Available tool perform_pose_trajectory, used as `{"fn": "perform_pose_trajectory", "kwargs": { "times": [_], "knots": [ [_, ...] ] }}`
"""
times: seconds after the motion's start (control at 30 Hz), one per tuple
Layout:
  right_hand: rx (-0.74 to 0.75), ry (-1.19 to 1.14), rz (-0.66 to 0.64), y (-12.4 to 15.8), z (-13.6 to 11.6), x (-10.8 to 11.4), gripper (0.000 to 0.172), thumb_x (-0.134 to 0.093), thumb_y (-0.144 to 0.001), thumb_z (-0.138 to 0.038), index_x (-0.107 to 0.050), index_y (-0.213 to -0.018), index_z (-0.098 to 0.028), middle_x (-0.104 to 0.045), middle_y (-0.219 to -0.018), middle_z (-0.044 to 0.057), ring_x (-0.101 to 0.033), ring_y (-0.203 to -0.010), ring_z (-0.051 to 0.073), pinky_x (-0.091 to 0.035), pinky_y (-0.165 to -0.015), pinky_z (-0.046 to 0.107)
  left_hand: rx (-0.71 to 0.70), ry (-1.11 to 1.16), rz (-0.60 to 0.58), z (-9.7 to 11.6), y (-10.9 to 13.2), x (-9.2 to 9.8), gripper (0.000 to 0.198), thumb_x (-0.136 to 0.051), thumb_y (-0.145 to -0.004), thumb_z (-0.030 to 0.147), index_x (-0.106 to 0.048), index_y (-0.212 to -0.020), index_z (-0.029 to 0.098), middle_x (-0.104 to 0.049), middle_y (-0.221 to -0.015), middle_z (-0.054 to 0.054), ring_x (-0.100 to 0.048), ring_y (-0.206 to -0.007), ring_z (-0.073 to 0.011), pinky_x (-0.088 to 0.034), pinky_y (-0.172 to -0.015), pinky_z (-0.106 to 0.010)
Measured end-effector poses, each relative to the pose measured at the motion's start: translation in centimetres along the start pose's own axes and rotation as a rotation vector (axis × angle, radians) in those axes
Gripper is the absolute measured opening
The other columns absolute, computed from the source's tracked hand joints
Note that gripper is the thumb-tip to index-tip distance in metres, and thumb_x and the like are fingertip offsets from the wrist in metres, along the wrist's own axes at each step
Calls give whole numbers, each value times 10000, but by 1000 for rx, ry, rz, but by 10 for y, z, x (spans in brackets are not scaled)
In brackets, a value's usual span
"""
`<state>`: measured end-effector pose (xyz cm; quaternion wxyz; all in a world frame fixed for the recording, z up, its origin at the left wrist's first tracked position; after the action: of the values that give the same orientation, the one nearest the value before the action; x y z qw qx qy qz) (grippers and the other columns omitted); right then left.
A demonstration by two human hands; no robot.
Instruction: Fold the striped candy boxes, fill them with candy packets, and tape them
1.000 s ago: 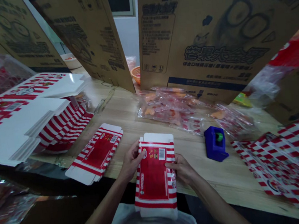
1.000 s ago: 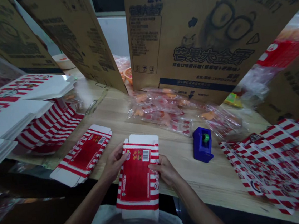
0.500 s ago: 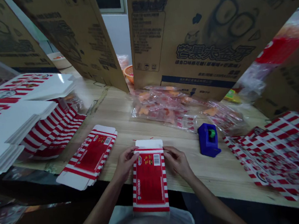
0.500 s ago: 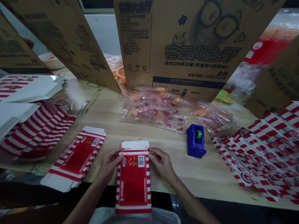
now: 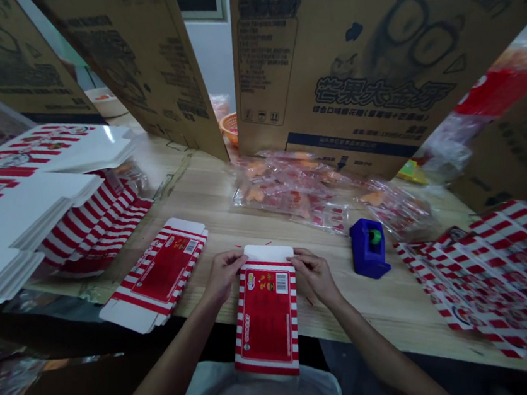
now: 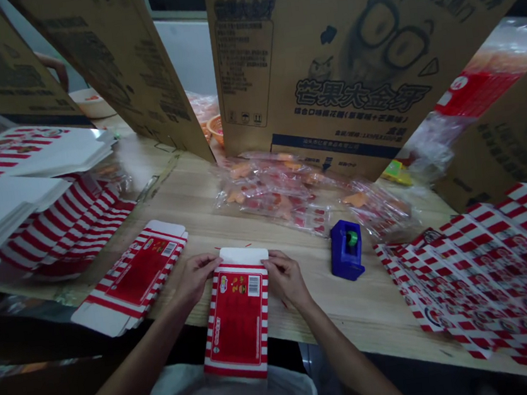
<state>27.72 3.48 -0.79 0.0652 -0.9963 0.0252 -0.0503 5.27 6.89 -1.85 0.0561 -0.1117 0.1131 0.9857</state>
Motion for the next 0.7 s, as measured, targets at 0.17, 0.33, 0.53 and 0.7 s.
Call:
{"fn": "perform_pose_trajectory", "kwargs": {
  "times": [0.17,0.33,0.53,0.7],
  "knots": [
    [-109,-107,-24,-7,3,3,190,-766,-689,-348,-689,-786,-204,-606,-749,3,-565,-678,142,-461,-627,256,-19,-28,-32,3,-3,-1,211,-756,-619,312,-660,-655,128,-631,-653,-8,-547,-626,-124,-417,-617,-228],
    [-258,-215,-174,-7,6,-6,391,-788,-650,-319,-653,-996,-198,-635,-766,-13,-575,-666,124,-461,-653,245,-4,-67,-117,1,-7,0,401,-744,-604,227,-636,-986,170,-606,-689,31,-558,-640,-115,-419,-606,-211],
    [-188,-51,-247,-8,8,-4,212,-716,-718,-353,-616,-723,-166,-605,-669,-12,-535,-629,125,-417,-608,238,7,-197,-266,0,-11,-4,241,-720,-650,309,-689,-786,113,-673,-729,-43,-598,-691,-159,-457,-655,-259],
    [-76,204,-189,-3,15,-2,202,-575,-813,-330,-591,-708,-158,-590,-670,8,-517,-634,128,-394,-590,233,-57,-335,-261,4,-7,-4,172,-691,-692,277,-714,-751,117,-688,-727,-35,-586,-690,-150,-437,-653,-241]
  ]
}}
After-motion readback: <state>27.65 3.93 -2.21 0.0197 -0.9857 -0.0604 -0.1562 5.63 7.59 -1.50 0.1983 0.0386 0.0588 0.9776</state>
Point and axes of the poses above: each hand's wrist, its own y-axis away from the middle knuckle, its own x-axis out of the back of the hand, z = x × y, the point moved 7 cm from there along -y, towards the middle knuckle
